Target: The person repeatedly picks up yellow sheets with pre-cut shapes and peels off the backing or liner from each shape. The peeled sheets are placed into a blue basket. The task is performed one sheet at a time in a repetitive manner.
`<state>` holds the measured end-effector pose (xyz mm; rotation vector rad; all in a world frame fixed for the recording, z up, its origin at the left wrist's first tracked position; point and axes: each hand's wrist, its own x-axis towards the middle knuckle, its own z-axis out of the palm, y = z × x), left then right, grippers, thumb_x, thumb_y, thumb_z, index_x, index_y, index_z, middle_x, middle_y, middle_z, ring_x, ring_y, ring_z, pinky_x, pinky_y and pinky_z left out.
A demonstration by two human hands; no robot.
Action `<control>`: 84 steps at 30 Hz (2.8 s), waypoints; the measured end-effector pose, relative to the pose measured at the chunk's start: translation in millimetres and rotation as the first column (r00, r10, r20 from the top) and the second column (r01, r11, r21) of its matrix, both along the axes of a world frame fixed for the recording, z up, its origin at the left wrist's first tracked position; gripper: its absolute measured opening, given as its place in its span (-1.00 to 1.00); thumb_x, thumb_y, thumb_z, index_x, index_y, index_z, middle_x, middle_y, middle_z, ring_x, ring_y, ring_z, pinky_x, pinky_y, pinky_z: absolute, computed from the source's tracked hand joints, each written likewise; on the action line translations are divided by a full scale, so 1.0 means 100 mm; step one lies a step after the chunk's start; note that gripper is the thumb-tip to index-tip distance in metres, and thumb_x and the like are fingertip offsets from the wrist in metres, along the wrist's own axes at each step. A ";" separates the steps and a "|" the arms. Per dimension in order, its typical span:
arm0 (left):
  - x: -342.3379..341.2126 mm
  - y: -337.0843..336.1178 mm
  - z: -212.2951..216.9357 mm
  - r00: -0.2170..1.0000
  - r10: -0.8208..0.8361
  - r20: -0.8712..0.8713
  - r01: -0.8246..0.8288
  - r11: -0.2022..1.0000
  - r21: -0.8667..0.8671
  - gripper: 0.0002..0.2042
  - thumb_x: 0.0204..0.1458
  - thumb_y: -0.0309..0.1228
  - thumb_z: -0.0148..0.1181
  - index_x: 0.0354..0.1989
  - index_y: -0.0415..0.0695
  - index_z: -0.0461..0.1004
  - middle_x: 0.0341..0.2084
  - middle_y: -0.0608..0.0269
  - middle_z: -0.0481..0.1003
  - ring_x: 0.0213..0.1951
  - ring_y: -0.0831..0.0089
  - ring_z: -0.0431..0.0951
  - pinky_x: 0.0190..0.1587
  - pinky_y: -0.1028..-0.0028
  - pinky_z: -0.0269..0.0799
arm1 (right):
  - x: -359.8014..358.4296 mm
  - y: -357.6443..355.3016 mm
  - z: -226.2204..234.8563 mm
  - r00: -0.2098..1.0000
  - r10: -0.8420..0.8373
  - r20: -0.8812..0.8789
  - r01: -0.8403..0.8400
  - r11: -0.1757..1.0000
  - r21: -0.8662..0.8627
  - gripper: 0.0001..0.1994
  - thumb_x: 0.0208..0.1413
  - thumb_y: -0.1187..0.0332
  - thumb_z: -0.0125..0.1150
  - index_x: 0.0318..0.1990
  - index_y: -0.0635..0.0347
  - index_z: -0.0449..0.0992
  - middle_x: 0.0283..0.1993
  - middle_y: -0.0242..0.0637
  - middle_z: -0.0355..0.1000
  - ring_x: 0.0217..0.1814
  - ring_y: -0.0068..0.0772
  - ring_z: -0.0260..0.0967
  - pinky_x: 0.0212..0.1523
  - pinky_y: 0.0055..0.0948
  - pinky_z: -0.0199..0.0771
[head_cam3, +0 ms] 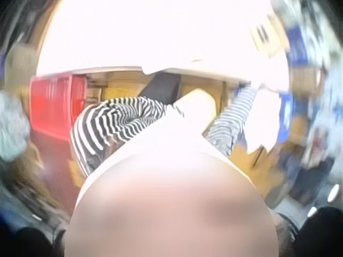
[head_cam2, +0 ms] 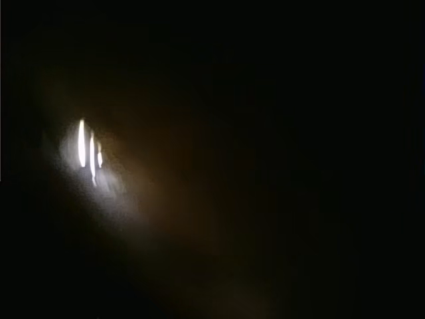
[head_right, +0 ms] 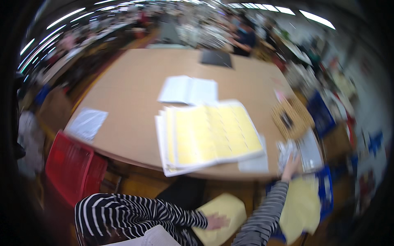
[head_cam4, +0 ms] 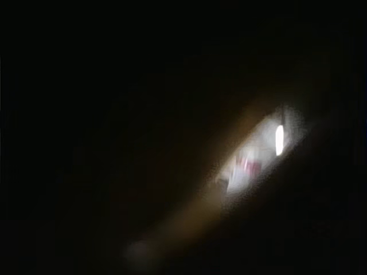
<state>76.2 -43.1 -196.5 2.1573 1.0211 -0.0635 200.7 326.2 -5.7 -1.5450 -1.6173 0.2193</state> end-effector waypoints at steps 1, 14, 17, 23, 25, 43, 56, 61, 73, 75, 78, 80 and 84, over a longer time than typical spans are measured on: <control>-0.02 0.03 -0.01 0.999 0.021 0.032 -0.019 0.999 -0.044 -0.43 0.22 -0.04 -0.19 0.40 0.12 -0.01 0.45 0.12 -0.26 0.43 -0.03 -0.24 0.32 -0.20 -0.14 | -0.13 0.00 -0.18 0.990 -0.080 0.118 0.083 0.996 -0.020 -0.50 0.18 0.19 0.18 0.15 0.39 0.34 0.25 0.14 0.24 0.30 0.13 0.17 0.32 -0.13 0.11; -0.62 -0.04 -0.54 0.891 0.450 -0.067 -0.454 0.873 -0.176 -0.32 0.08 -0.05 -0.01 0.40 0.11 0.01 0.43 -0.06 -0.31 0.38 -0.18 -0.15 0.32 -0.09 -0.05 | -0.60 -0.30 -0.25 0.736 -0.227 0.638 0.256 0.965 0.048 -0.42 0.12 0.31 0.21 0.26 0.24 0.17 0.33 -0.06 0.09 0.39 -0.10 0.04 0.29 -0.16 0.17; -0.56 -0.10 -0.71 0.852 0.517 -0.083 -0.522 0.827 -0.209 -0.30 0.05 -0.05 0.04 0.39 0.11 0.01 0.42 -0.10 -0.32 0.37 -0.21 -0.13 0.32 -0.07 -0.03 | -0.61 -0.53 -0.30 0.684 -0.218 0.696 0.307 0.952 -0.004 -0.36 0.20 0.21 0.11 0.39 0.09 0.04 0.44 -0.18 -0.01 0.49 -0.19 -0.09 0.36 -0.08 0.05; -0.42 -0.11 -0.89 0.734 0.664 -0.145 -0.674 0.683 -0.281 -0.25 -0.02 -0.06 0.12 0.39 0.10 0.02 0.41 -0.18 -0.34 0.34 -0.28 -0.09 0.32 -0.01 0.02 | -0.64 -0.92 -0.34 0.608 -0.171 0.775 0.382 0.919 -0.097 -0.32 0.24 0.27 0.00 0.46 -0.08 -0.14 0.51 -0.31 -0.11 0.54 -0.26 -0.22 0.40 0.08 -0.13; -0.48 -0.04 -0.84 0.660 0.737 -0.145 -0.738 0.602 -0.303 -0.23 -0.04 -0.06 0.15 0.39 0.10 0.03 0.41 -0.21 -0.35 0.33 -0.30 -0.08 0.32 0.00 0.03 | -0.60 -0.95 -0.41 0.613 -0.157 0.774 0.343 0.936 -0.083 -0.32 0.23 0.35 -0.03 0.46 -0.10 -0.15 0.50 -0.31 -0.10 0.54 -0.25 -0.20 0.40 0.10 -0.15; -0.86 0.16 -0.34 0.429 0.855 0.291 -0.618 0.513 -0.596 -0.53 -0.26 -0.36 0.26 -0.03 -0.03 0.56 -0.36 0.17 0.62 -0.29 0.37 0.62 -0.19 0.40 0.51 | -0.18 -0.93 -0.09 0.793 -0.429 0.433 0.327 0.899 0.292 -0.76 0.05 0.49 0.22 -0.09 0.21 0.57 0.23 -0.13 0.29 0.11 -0.15 0.30 0.13 -0.21 0.30; -0.92 0.19 0.06 0.578 0.753 0.314 -0.608 0.654 -0.450 -0.72 -0.16 -0.30 0.26 -0.26 -0.15 0.53 -0.55 0.12 0.52 -0.43 0.28 0.55 -0.32 0.31 0.41 | 0.15 -1.50 -0.52 0.974 -0.149 0.171 0.131 0.985 0.115 -0.67 0.05 0.52 0.19 0.02 0.29 0.48 0.28 -0.12 0.20 0.05 -0.25 0.28 0.10 -0.29 0.28; -0.90 0.21 0.22 0.562 0.751 0.347 -0.613 0.660 -0.434 -0.68 -0.07 -0.29 0.23 -0.12 -0.13 0.50 -0.55 0.11 0.50 -0.46 0.25 0.52 -0.32 0.29 0.41 | -0.04 -2.13 -0.11 0.957 0.200 -0.208 -0.168 0.972 0.164 -0.58 0.01 0.49 0.24 0.09 0.23 0.43 0.33 -0.15 0.13 0.11 -0.28 0.26 0.09 -0.32 0.30; -0.65 0.26 1.24 0.758 0.452 0.470 -0.436 0.887 -0.151 -0.69 0.04 -0.41 0.19 -0.03 -0.21 0.52 -0.60 0.00 0.49 -0.56 0.33 0.57 -0.42 0.42 0.47 | -0.07 -3.06 0.13 0.803 0.582 -0.126 -0.556 0.657 -0.510 -0.67 0.17 0.28 0.14 0.02 0.27 0.47 -0.05 -0.09 0.40 -0.16 -0.16 0.43 -0.08 -0.29 0.43; -0.58 0.28 1.31 0.628 0.609 0.485 -0.429 0.791 -0.437 -0.63 0.17 -0.38 0.13 0.11 -0.28 0.42 -0.30 0.17 0.59 -0.35 0.56 0.57 -0.20 0.54 0.48 | 0.18 -3.07 0.21 0.863 0.472 -0.179 -0.503 0.781 -0.371 -0.72 0.16 0.35 0.13 -0.02 0.29 0.49 -0.10 -0.08 0.39 -0.11 -0.13 0.42 -0.05 -0.30 0.41; -0.57 0.35 1.33 0.370 0.671 0.643 -0.316 0.741 -0.592 -0.60 0.21 -0.47 0.05 0.23 -0.24 0.29 0.02 0.12 0.48 -0.12 0.49 0.54 -0.06 0.52 0.43 | 0.64 -2.96 0.34 0.977 0.176 -0.124 -0.188 0.978 -0.092 -0.72 0.13 0.50 0.06 0.01 0.30 0.46 -0.10 -0.05 0.38 -0.01 -0.08 0.37 0.04 -0.31 0.36; -0.65 0.38 1.30 0.333 0.727 0.601 -0.290 0.685 -0.668 -0.59 0.22 -0.50 0.02 0.25 -0.24 0.23 0.05 0.11 0.46 -0.10 0.46 0.53 -0.05 0.55 0.40 | 1.03 -2.78 0.40 0.991 -0.066 -0.114 0.078 0.992 0.099 -0.69 0.12 0.56 -0.01 0.02 0.32 0.44 -0.07 -0.06 0.38 0.03 -0.09 0.34 0.10 -0.33 0.31; -0.90 0.40 1.14 0.320 0.763 0.562 -0.347 0.646 -0.680 -0.66 0.21 -0.53 0.02 0.17 -0.27 0.32 0.01 0.11 0.49 -0.14 0.49 0.54 -0.08 0.56 0.41 | 1.94 -2.43 0.54 0.879 -0.369 -0.304 0.448 0.856 0.257 -0.73 0.23 0.48 -0.06 0.03 0.31 0.44 -0.03 -0.12 0.37 0.08 -0.18 0.32 0.14 -0.36 0.26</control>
